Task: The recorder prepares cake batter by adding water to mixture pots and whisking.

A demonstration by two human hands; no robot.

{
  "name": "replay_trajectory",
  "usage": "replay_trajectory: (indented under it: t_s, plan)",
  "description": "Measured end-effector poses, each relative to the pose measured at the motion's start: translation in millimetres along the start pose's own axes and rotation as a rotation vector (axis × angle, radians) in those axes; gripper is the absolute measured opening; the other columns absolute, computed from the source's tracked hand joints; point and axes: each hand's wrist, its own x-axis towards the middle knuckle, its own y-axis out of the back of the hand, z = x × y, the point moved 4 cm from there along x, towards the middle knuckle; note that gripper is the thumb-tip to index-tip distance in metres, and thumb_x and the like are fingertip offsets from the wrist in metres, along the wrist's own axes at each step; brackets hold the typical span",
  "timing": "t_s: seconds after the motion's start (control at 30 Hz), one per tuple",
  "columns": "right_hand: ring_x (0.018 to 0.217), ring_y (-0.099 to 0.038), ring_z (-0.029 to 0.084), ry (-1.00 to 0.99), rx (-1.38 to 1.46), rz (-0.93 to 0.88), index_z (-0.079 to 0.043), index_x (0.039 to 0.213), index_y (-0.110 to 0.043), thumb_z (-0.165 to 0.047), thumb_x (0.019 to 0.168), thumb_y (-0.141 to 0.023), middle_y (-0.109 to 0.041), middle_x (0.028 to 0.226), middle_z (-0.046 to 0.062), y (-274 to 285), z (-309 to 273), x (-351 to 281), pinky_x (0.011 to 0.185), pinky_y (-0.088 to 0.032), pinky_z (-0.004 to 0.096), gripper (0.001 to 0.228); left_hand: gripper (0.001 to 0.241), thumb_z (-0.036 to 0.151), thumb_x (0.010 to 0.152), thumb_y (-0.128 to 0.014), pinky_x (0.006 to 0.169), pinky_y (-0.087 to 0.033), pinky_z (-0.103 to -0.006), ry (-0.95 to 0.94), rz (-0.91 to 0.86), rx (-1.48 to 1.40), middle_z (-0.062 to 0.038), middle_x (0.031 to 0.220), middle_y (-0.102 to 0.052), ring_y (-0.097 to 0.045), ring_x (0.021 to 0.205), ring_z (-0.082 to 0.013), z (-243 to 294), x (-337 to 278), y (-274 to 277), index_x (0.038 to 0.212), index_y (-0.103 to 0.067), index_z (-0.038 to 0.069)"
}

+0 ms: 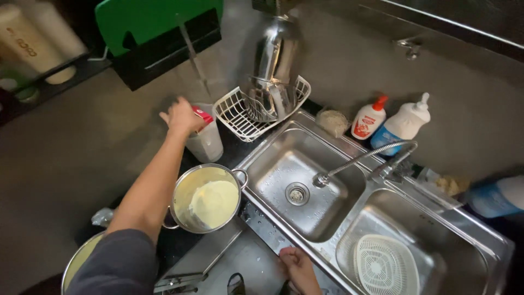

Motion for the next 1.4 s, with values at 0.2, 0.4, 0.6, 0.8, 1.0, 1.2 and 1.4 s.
replay_trajectory:
  t_s: [0.2, 0.4, 0.6, 0.8, 1.0, 1.2, 1.4]
  plan:
    - [0.062, -0.059, 0.013, 0.009, -0.163, 0.000, -0.002, 0.105, -0.068, -0.012, 0.091, -0.065, -0.070, 0.078, 0.005, -21, -48, -32, 0.056, -0.046, 0.028, 0.018, 0.028, 0.008, 0.072, -0.073, 0.087, -0.038, -0.0531, -0.442, 0.573, -0.239, -0.016, 0.104, -0.059, -0.055, 0.105, -0.0368, 72, -73, -8, 0.096, -0.059, 0.008]
    - [0.065, -0.063, 0.013, 0.006, -0.175, 0.011, -0.005, 0.106, -0.068, -0.012, 0.090, -0.067, -0.072, 0.082, 0.004, -27, -69, -49, 0.058, -0.048, 0.027, 0.018, 0.007, 0.003, 0.085, -0.066, 0.084, -0.053, -0.0401, -0.856, 0.081, -0.629, -0.014, 0.095, -0.065, -0.065, 0.092, -0.0317, 171, -140, -138, 0.086, -0.062, 0.009]
    - [0.066, -0.060, 0.011, 0.125, -0.145, -0.014, -0.005, 0.108, -0.068, -0.013, 0.093, -0.068, -0.070, 0.081, 0.005, -12, -51, -39, 0.059, -0.049, 0.026, 0.017, 0.120, 0.022, 0.063, -0.096, 0.112, -0.032, -0.0502, -0.776, -0.616, -0.159, -0.033, 0.157, -0.023, -0.024, 0.141, -0.0524, 195, -216, -242, 0.159, -0.024, 0.014]
    - [0.117, -0.065, 0.019, 0.854, -0.444, -0.441, 0.002, 0.143, -0.058, -0.007, 0.102, -0.071, -0.069, 0.131, 0.012, -98, -73, 2, 0.095, -0.052, 0.034, 0.043, 0.058, 0.028, 0.075, -0.077, 0.099, -0.051, -0.0474, -0.632, -0.566, -0.289, -0.021, 0.125, -0.067, -0.063, 0.120, -0.0393, 209, -243, -211, 0.125, -0.060, 0.004]
    - [0.074, -0.064, 0.016, 0.501, -0.610, 0.063, -0.002, 0.136, -0.059, -0.031, 0.082, -0.081, -0.070, 0.089, 0.008, -200, -78, 64, 0.067, -0.054, 0.031, 0.065, 0.047, 0.027, 0.076, -0.076, 0.096, -0.051, -0.0451, -0.606, -0.468, -0.337, -0.022, 0.119, -0.067, -0.063, 0.115, -0.0373, 191, -233, -181, 0.115, -0.066, 0.003]
    - [0.092, -0.065, 0.015, 0.739, -0.478, -0.242, 0.000, 0.126, -0.061, -0.027, 0.090, -0.081, -0.070, 0.102, 0.008, -184, -68, 46, 0.081, -0.054, 0.031, 0.049, 0.038, 0.024, 0.072, -0.081, 0.088, -0.053, -0.0451, -0.687, -0.331, -0.494, -0.020, 0.105, -0.070, -0.067, 0.102, -0.0381, 174, -210, -188, 0.101, -0.069, 0.003]
    - [0.090, -0.070, 0.012, 0.549, -0.464, -0.066, -0.004, 0.109, -0.066, -0.015, 0.084, -0.081, -0.075, 0.097, 0.009, -68, -82, 55, 0.081, -0.057, 0.030, 0.031, 0.017, 0.006, 0.079, -0.072, 0.073, -0.053, -0.0449, -0.578, -0.072, -0.714, -0.018, 0.078, -0.063, -0.065, 0.078, -0.0374, 193, -194, -166, 0.078, -0.056, 0.001]
